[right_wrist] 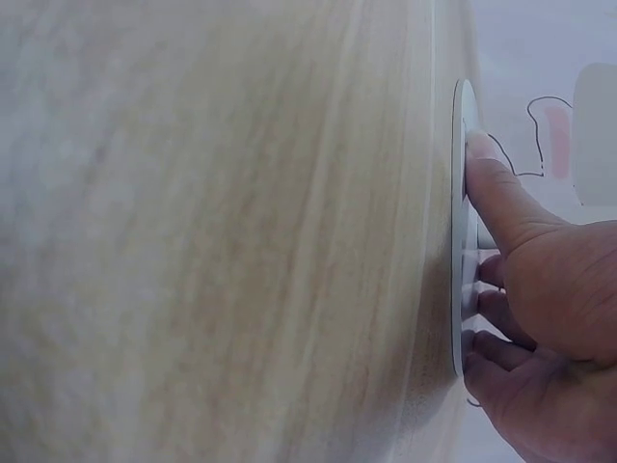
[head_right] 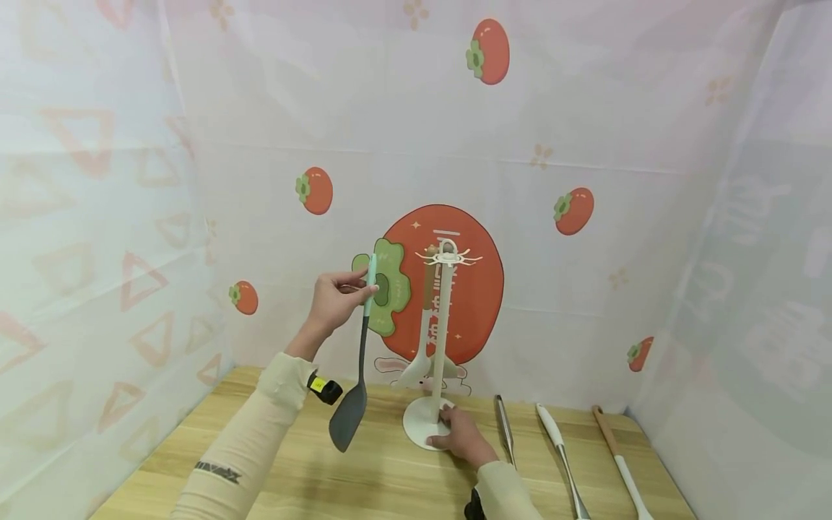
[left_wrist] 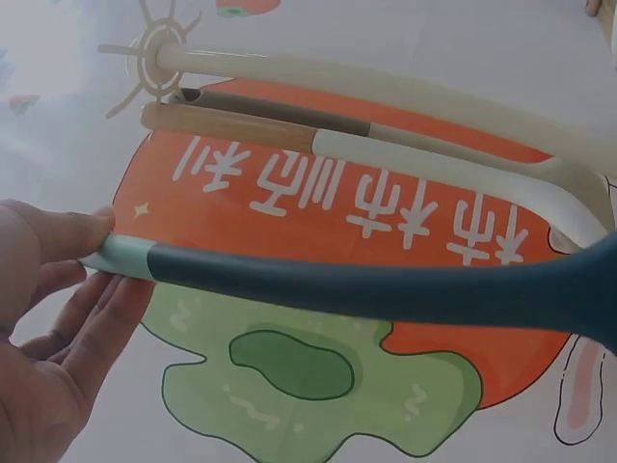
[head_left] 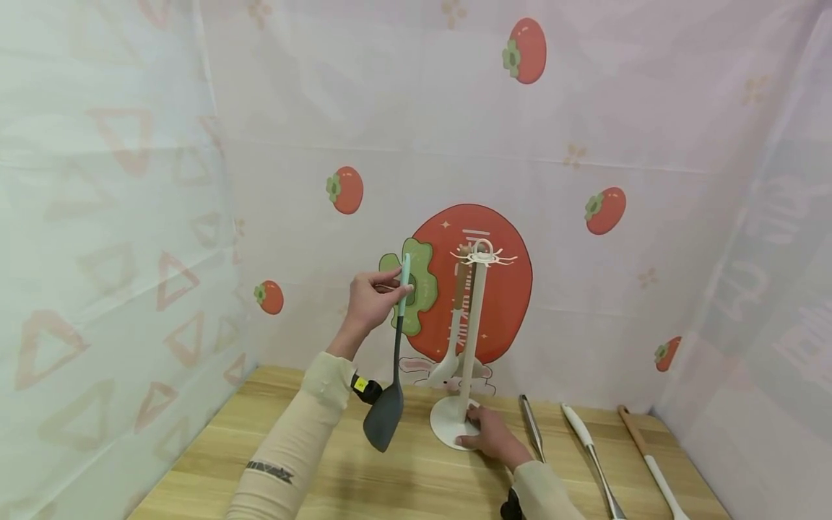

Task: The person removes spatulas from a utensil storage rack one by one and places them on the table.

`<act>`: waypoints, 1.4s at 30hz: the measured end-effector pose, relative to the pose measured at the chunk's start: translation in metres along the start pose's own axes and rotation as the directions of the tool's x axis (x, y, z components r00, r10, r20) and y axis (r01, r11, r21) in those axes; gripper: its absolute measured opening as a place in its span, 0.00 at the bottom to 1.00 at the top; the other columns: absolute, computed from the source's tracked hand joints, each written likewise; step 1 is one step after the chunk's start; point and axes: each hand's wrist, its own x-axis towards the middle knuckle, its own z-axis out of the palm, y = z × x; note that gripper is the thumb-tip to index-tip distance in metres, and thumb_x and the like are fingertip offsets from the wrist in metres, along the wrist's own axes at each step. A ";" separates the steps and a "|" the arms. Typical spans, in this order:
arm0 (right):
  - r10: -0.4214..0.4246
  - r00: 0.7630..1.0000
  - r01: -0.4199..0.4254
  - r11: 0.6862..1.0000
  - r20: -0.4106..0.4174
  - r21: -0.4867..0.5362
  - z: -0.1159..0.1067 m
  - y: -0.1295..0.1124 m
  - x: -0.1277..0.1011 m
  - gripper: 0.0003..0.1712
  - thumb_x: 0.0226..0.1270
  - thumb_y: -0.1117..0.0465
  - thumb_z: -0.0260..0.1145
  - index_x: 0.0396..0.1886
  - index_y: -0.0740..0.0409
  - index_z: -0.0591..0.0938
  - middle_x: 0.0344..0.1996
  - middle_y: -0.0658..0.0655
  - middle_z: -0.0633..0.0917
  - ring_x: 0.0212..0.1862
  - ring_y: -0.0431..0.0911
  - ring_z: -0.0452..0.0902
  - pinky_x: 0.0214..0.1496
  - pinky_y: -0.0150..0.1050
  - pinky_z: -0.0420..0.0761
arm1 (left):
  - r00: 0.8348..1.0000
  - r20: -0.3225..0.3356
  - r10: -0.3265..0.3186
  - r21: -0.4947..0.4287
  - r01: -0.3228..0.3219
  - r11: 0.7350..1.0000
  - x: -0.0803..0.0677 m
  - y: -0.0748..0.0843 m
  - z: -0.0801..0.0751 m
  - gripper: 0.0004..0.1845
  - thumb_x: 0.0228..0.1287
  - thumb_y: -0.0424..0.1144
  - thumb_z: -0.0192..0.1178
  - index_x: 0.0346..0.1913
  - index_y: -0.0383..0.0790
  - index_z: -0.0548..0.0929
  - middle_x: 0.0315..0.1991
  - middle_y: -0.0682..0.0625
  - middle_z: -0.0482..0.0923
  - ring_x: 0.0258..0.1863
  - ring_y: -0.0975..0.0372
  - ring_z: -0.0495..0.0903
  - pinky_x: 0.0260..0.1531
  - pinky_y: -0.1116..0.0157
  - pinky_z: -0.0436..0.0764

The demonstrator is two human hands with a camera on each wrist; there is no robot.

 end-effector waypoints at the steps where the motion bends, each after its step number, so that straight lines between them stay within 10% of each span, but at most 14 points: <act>1: 0.002 1.000 -0.002 1.000 0.002 0.000 0.000 0.000 0.000 0.36 0.56 0.56 0.80 0.58 0.76 0.80 0.63 0.75 0.78 0.62 0.68 0.76 0.64 0.61 0.73 | 1.000 -0.004 -0.004 0.013 0.004 1.000 -0.001 -0.001 -0.001 0.21 0.59 0.32 0.72 0.57 0.35 0.86 0.37 0.36 0.88 0.29 0.62 0.87 0.30 0.68 0.84; 42: 0.023 1.000 -0.022 1.000 0.008 -0.020 -0.002 -0.005 -0.001 0.36 0.56 0.55 0.81 0.58 0.75 0.80 0.62 0.75 0.78 0.62 0.67 0.76 0.63 0.62 0.74 | 0.951 0.014 -0.309 0.321 0.288 0.902 -0.042 -0.074 -0.024 0.21 0.57 0.31 0.74 0.54 0.26 0.85 0.35 0.39 0.87 0.32 0.58 0.85 0.30 0.63 0.85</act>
